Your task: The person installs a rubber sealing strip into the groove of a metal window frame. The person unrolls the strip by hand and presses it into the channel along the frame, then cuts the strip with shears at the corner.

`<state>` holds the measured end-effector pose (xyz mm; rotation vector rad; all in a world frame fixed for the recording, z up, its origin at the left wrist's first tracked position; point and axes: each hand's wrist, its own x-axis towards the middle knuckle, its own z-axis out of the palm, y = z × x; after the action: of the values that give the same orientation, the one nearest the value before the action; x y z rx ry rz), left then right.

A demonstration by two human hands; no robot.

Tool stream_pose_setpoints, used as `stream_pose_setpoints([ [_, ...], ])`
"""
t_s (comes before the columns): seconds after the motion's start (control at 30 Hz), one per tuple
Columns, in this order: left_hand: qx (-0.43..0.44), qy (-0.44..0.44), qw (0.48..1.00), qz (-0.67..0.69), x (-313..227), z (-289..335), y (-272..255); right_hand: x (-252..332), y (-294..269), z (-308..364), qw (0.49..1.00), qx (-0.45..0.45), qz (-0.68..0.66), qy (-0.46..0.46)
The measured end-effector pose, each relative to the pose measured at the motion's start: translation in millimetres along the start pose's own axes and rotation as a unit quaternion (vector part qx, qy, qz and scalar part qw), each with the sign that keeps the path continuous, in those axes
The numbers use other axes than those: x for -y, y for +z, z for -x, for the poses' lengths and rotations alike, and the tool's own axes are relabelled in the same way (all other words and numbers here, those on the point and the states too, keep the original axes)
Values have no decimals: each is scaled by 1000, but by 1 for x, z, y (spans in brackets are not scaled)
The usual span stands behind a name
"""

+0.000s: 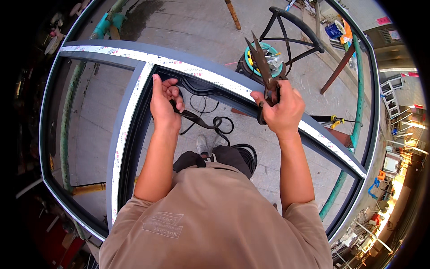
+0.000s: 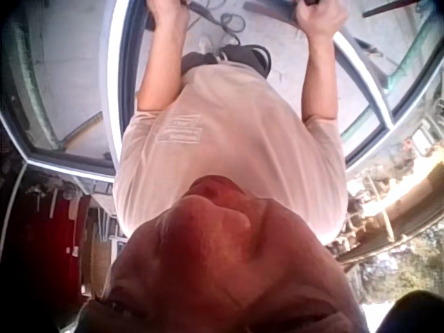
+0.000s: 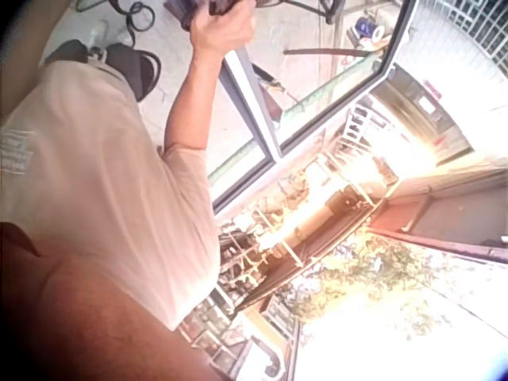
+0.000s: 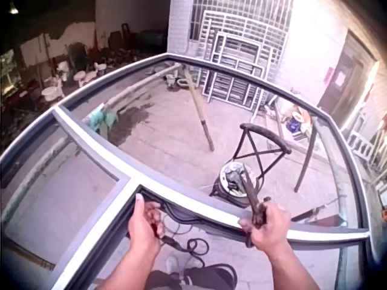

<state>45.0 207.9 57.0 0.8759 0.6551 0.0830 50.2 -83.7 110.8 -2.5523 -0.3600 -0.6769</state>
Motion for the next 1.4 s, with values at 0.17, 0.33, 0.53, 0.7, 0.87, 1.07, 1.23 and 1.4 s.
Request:
stream_pose_setpoints([
  [0.17,-67,27,997,-16,-1,-4,13,-5,0,1,1000,5,-9,-19],
  [0.33,-107,29,994,-17,-3,-11,18,0,-1,-4,999,3,-22,-34],
  [0.53,-84,75,993,-37,14,4,15,-5,-5,-7,997,1,-44,-60],
  [0.7,-32,61,995,-74,17,20,14,-9,-6,-5,994,4,-79,-71],
  [0.87,-5,29,990,-136,24,34,11,-8,-9,-4,992,-1,-104,-69],
  [1.07,21,23,981,-192,16,32,11,-9,-8,-4,991,-28,-109,-73],
  [1.23,59,1,969,-239,3,29,-2,-4,2,-3,987,-34,-140,-76],
  [1.4,107,-38,951,-287,4,3,-5,-21,-11,5,988,-77,-124,-57],
])
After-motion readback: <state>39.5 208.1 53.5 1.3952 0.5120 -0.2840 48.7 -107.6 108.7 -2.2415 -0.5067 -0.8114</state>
